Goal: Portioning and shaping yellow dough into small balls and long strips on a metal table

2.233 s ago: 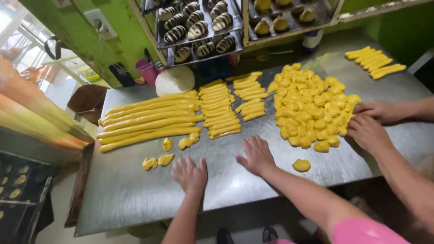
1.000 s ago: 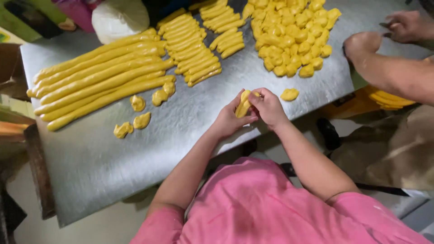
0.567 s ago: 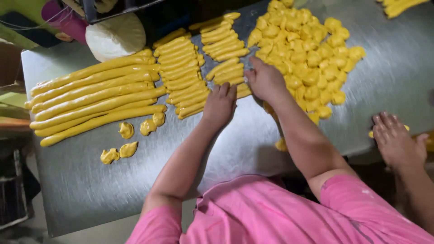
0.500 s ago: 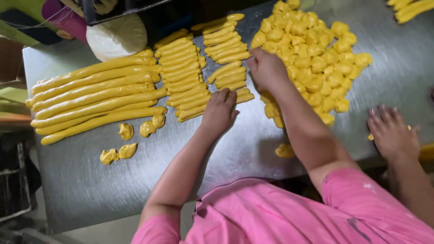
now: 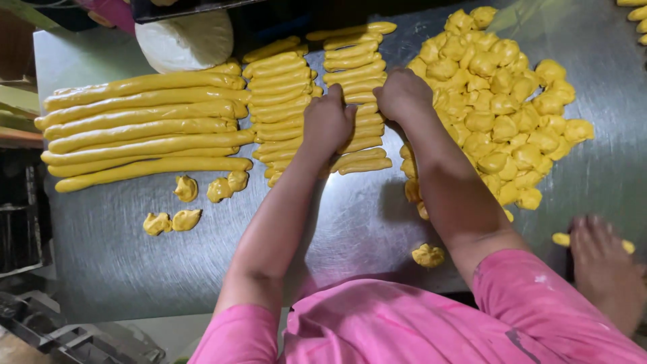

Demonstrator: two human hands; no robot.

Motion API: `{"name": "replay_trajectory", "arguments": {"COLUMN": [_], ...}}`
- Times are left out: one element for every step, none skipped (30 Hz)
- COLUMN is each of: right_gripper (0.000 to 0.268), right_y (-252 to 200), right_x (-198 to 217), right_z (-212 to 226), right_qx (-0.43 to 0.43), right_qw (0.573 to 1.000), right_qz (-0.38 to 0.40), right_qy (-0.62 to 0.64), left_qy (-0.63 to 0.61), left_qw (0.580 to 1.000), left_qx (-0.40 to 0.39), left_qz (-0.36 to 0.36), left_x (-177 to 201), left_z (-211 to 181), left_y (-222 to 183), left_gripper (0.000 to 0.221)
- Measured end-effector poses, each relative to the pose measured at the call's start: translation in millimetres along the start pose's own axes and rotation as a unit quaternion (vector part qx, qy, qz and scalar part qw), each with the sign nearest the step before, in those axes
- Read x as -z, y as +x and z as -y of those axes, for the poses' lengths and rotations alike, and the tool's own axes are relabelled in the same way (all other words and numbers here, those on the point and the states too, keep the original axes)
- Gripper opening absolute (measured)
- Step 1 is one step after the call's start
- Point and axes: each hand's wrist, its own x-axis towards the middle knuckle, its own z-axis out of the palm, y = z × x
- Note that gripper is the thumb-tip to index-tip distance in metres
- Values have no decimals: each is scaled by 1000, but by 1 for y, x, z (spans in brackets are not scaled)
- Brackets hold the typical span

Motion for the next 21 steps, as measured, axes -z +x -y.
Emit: {"name": "replay_trajectory", "arguments": {"right_gripper": [50,54,54,52,50,50,40,32,32,26,21,21,21,21,21,21,23,23,26,29,29], "right_y": [2,5,2,-2,-5,-8,-11,-15,-16,-19,-21,-17,-13,-10,-7,-3,0,-3,-5,-3,-2], "right_x": [-4,-5,-5,-5,-5,-2,1,2,6,8,10,11,12,12,10,9,8,4,0,2,5], "right_z": [-4,-8,-8,-7,-6,-8,-9,-10,-12,-15,-19,-24,-29,-35,-33,-30,-28,-24,-20,-12,-11], "right_qx": [35,70,70,73,77,78,83,88,89,107,125,125,144,162,161,151,140,138,124,113,115], "right_qw": [999,997,997,997,996,996,995,993,993,988,980,980,971,961,961,973,983,983,989,993,992], "right_qz": [-17,-36,-39,-37,-35,-38,-33,-27,-27,-51,-74,-75,-86,-96,-96,-73,-49,-50,-42,-39,-44], "right_qy": [-4,-7,-9,0,9,8,39,70,69,103,136,138,170,203,205,157,109,109,65,20,19], "left_qy": [-2,-5,-7,-58,-109,-110,-179,-247,-248,-268,-287,-286,-329,-370,-369,-309,-248,-248,-186,-122,-122], "left_qw": [998,991,991,983,969,969,959,944,944,942,939,939,923,905,906,933,955,955,973,986,986], "left_qx": [61,119,117,168,217,216,217,218,217,200,183,182,181,181,180,151,121,120,107,91,87], "left_qz": [32,61,59,56,53,50,23,-3,-5,-31,-58,-57,-82,-106,-104,-109,-114,-112,-88,-69,-74], "left_x": [-7,-14,-25,-34,-44,-40,-36,-33,-33,-33,-34,-28,-23,-18,-18,-18,-18,-26,-34,-40,-34], "left_z": [-1,-3,-1,2,5,3,0,-2,1,4,7,8,8,9,14,19,24,29,34,40,35], "left_y": [6,15,22,28,33,32,30,25,28,29,31,28,26,23,19,18,16,11,7,11,16], "left_gripper": [38,51,51,55,59,59,47,36,36,31,25,25,24,22,22,22,22,22,20,19,19]}}
